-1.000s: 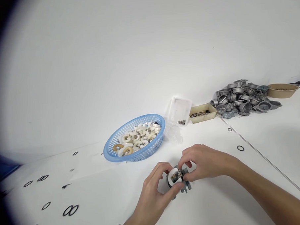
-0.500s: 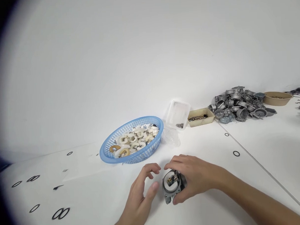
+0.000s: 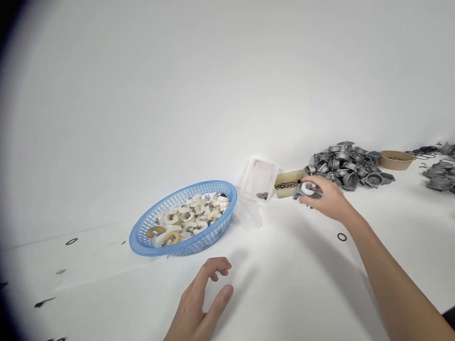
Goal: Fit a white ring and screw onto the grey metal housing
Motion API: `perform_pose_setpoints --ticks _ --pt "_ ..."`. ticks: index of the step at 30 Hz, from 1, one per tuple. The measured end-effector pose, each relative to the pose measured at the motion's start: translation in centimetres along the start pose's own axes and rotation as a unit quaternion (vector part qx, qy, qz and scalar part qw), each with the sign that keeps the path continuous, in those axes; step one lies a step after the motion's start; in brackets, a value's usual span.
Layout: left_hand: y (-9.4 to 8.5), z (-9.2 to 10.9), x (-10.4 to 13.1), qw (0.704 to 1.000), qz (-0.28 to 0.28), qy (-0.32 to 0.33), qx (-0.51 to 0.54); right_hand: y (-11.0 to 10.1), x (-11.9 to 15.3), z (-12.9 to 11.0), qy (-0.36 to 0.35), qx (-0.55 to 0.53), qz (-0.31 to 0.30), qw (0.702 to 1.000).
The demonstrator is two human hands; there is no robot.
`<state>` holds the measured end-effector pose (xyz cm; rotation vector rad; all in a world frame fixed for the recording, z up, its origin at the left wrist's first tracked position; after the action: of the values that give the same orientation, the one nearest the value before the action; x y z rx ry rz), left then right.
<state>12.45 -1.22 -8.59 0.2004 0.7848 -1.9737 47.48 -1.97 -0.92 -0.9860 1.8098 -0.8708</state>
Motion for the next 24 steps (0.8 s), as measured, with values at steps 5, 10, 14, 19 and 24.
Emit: perform_pose_setpoints --ticks 5,10,14,19,24 --pt "0.6 0.3 -0.1 0.998 -0.022 0.046 -0.030 -1.4 -0.2 8.4 0.138 0.158 0.036 0.977" --pt "0.9 0.5 0.0 0.997 -0.041 0.056 -0.035 -0.4 0.1 11.6 0.190 0.172 -0.013 0.967" --pt "0.5 0.7 -0.2 0.997 -0.033 0.056 -0.038 0.1 -0.1 12.2 0.193 0.174 -0.030 0.965" --pt "0.4 1.5 -0.4 0.995 -0.024 0.085 -0.049 0.0 0.0 12.2 0.182 0.180 -0.034 0.966" --pt "0.4 2.4 -0.7 0.991 -0.039 0.115 -0.056 -0.2 -0.1 9.2 0.157 0.191 -0.026 0.969"
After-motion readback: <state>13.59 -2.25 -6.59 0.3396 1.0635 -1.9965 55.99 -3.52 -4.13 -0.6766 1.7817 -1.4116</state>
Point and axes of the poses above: each hand's wrist, its own x-axis away from the middle knuckle, its own y-axis out of the palm, z = x × y, the point moved 7 cm from there along -x, towards the middle knuckle, and after that the axes turned 13 degrees about x, right-handed, at the moved point
